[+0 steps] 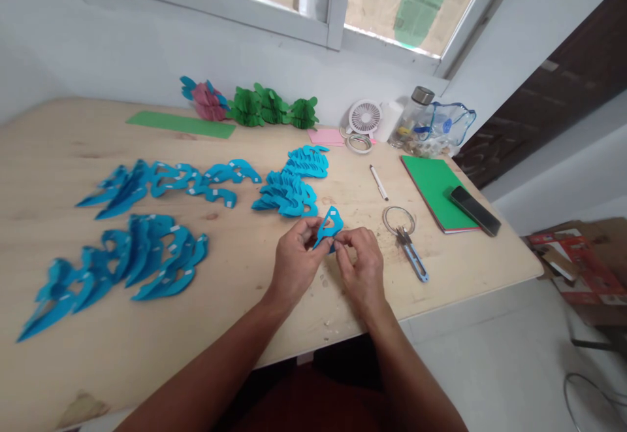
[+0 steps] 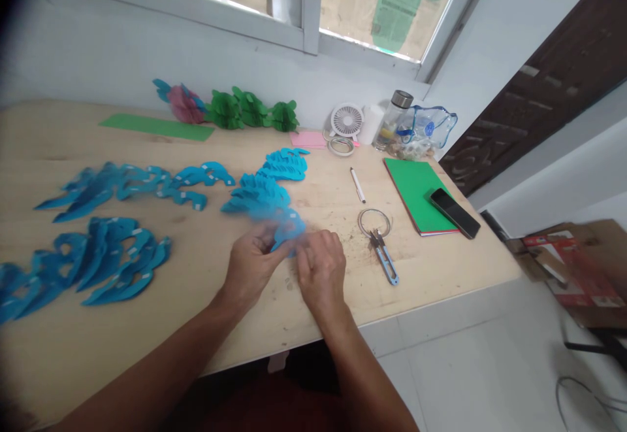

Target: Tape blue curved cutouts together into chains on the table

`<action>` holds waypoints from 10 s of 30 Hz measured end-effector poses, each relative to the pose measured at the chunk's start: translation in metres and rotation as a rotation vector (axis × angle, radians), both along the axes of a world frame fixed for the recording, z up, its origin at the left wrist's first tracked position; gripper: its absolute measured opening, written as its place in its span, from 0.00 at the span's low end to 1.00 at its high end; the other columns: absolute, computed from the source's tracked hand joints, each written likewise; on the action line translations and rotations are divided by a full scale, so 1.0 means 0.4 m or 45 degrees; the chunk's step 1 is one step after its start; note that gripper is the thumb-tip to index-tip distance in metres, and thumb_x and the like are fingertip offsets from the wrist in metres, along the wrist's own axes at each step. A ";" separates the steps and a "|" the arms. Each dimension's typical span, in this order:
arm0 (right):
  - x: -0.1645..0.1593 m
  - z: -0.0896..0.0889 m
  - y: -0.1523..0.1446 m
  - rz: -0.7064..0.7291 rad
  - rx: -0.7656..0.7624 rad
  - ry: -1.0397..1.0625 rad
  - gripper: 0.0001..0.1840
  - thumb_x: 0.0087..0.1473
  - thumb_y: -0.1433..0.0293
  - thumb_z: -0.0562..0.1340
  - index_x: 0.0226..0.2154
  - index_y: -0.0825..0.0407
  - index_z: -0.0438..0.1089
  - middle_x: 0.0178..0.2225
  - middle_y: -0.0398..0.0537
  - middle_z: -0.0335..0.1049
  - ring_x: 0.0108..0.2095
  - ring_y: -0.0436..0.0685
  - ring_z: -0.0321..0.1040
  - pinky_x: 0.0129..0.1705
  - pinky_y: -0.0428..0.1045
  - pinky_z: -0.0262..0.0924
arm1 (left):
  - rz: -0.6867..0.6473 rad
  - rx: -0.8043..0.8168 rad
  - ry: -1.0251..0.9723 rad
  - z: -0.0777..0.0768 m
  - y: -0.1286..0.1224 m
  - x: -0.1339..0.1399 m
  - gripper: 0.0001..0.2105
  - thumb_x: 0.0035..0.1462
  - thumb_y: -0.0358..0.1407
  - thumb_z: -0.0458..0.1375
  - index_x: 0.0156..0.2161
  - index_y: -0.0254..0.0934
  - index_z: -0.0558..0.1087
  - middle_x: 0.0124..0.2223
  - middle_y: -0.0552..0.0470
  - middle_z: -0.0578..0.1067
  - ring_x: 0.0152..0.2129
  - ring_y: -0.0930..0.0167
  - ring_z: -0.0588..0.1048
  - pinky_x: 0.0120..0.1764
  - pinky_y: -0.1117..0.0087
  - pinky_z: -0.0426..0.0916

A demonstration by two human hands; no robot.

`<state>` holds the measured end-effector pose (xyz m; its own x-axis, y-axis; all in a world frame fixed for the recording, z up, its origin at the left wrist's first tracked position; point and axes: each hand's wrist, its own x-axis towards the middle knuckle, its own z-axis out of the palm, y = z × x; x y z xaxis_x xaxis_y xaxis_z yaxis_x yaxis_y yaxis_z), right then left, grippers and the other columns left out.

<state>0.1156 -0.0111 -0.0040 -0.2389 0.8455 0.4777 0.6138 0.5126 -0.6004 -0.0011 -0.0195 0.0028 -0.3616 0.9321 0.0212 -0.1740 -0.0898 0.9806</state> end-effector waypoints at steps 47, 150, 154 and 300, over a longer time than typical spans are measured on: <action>-0.034 -0.057 -0.010 -0.045 -0.495 0.830 0.07 0.51 0.66 0.60 0.31 0.52 0.69 0.29 0.45 0.70 0.31 0.52 0.66 0.35 0.48 0.61 | -0.167 -0.162 -0.627 0.005 0.014 -0.012 0.15 0.35 0.28 0.66 0.32 0.35 0.70 0.30 0.56 0.73 0.26 0.75 0.72 0.31 0.75 0.67; 0.049 -0.018 -0.008 0.079 -0.755 0.832 0.07 0.48 0.65 0.63 0.26 0.53 0.68 0.24 0.42 0.66 0.25 0.50 0.61 0.28 0.45 0.58 | -0.463 0.295 0.869 0.020 0.006 -0.051 0.04 0.47 0.29 0.59 0.28 0.41 0.73 0.31 0.54 0.75 0.34 0.67 0.72 0.42 0.61 0.64; 0.046 -0.012 -0.007 0.088 -0.790 0.852 0.08 0.47 0.65 0.63 0.26 0.53 0.68 0.24 0.42 0.66 0.25 0.49 0.61 0.27 0.45 0.57 | -0.483 0.282 0.846 0.021 0.006 -0.051 0.03 0.48 0.31 0.58 0.27 0.41 0.73 0.31 0.53 0.75 0.33 0.67 0.72 0.41 0.62 0.64; 0.024 0.017 -0.016 -0.041 -0.839 0.996 0.12 0.44 0.67 0.64 0.33 0.52 0.66 0.23 0.40 0.69 0.21 0.49 0.66 0.23 0.44 0.61 | -0.486 0.028 0.564 0.017 0.001 -0.037 0.03 0.48 0.30 0.58 0.26 0.36 0.75 0.28 0.51 0.77 0.29 0.71 0.74 0.35 0.69 0.70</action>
